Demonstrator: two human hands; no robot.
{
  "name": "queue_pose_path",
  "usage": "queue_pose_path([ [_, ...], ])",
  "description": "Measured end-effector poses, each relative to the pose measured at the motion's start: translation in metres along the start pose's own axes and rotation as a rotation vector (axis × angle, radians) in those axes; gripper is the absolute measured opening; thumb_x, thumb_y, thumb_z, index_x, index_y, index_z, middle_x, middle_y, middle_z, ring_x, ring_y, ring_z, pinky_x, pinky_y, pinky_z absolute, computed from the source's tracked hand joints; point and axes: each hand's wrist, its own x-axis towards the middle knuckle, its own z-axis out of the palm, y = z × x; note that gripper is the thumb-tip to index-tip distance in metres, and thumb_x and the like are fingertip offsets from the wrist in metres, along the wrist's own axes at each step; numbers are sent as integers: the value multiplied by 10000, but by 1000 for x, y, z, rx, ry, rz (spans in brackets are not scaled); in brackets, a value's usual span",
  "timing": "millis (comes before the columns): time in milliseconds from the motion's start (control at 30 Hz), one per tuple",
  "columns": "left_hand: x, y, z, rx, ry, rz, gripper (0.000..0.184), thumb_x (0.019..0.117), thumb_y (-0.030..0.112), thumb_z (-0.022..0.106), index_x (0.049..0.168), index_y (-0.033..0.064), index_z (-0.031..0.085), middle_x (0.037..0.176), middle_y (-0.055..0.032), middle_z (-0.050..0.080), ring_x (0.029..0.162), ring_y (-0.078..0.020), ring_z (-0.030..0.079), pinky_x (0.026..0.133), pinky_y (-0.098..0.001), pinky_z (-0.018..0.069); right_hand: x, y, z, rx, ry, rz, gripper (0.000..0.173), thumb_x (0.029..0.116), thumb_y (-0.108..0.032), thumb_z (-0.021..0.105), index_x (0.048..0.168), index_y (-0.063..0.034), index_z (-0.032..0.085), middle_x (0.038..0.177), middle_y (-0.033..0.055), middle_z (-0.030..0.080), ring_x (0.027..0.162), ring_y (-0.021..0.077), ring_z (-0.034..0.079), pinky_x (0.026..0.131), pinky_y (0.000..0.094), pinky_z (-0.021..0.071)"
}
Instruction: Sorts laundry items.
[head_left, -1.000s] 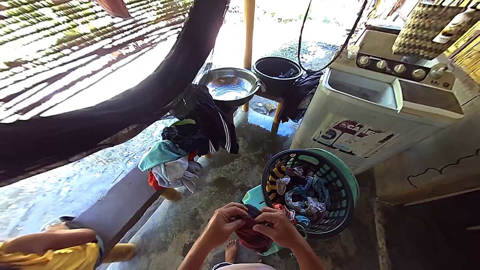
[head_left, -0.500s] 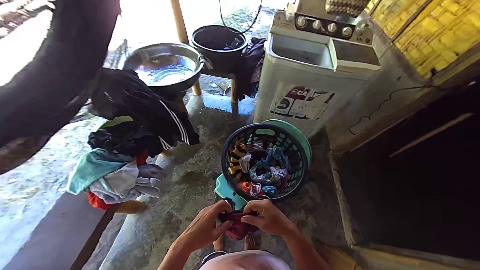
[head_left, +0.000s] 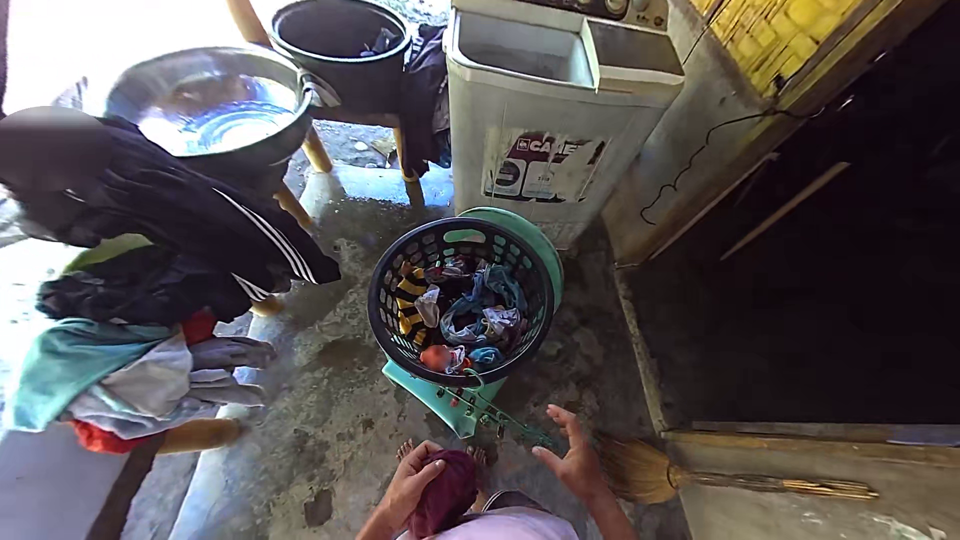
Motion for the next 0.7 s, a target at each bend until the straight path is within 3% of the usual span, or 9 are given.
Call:
queue_pose_path([
  [100,13,-24,10,68,8,-125,115,918,70,569,1018,104,612,826,54,704,748,-38,674,721,-243,574,-12,33,-8,-82,-110,231,945,733,-196,883,1500,84,406,1497,287,475,1388,427,458,1157,526,384],
  [200,27,-39,26,115,-77,-234,100,943,78,585,1036,74,621,860,29,693,794,-59,670,772,-271,571,-11,53,6,-17,-188,411,932,797,-140,857,1541,67,337,1519,275,452,1407,383,449,1165,476,382],
  [300,42,-49,42,140,-147,-322,129,952,50,611,1075,30,643,922,-17,700,849,-92,675,820,-300,570,-5,62,16,76,-168,485,723,867,-101,801,1478,61,449,1415,271,555,1300,330,566,1103,433,460],
  [400,53,-64,53,151,-172,-406,92,954,45,628,1043,31,648,900,-39,698,815,-121,678,788,-326,576,0,61,17,125,-149,528,438,901,-62,764,1292,66,615,1202,225,679,1080,252,679,985,390,537],
  [467,59,-76,57,155,-178,-438,51,959,43,635,1008,33,643,871,-43,694,784,-128,675,763,-327,574,1,62,15,168,-134,546,380,892,-51,772,1230,71,649,1141,205,700,1024,210,685,950,356,545],
  [533,63,-85,60,176,-186,-444,102,949,31,650,1049,16,647,900,-56,695,803,-132,675,774,-327,574,0,64,14,208,-125,552,356,885,-45,778,1205,68,669,1148,196,697,1024,193,677,945,335,543],
  [600,67,-91,63,245,-209,-443,189,935,42,677,1114,7,629,950,-76,689,851,-147,670,819,-350,563,-2,66,14,231,-135,552,342,885,-52,781,1190,64,679,1152,189,695,1024,187,674,943,327,542],
  [700,72,-99,66,396,-272,-437,218,940,126,698,1120,15,642,985,-92,684,936,-181,648,938,-443,499,-5,66,15,250,-157,541,293,895,-49,766,1154,69,698,1156,180,693,1028,186,667,949,327,538],
])
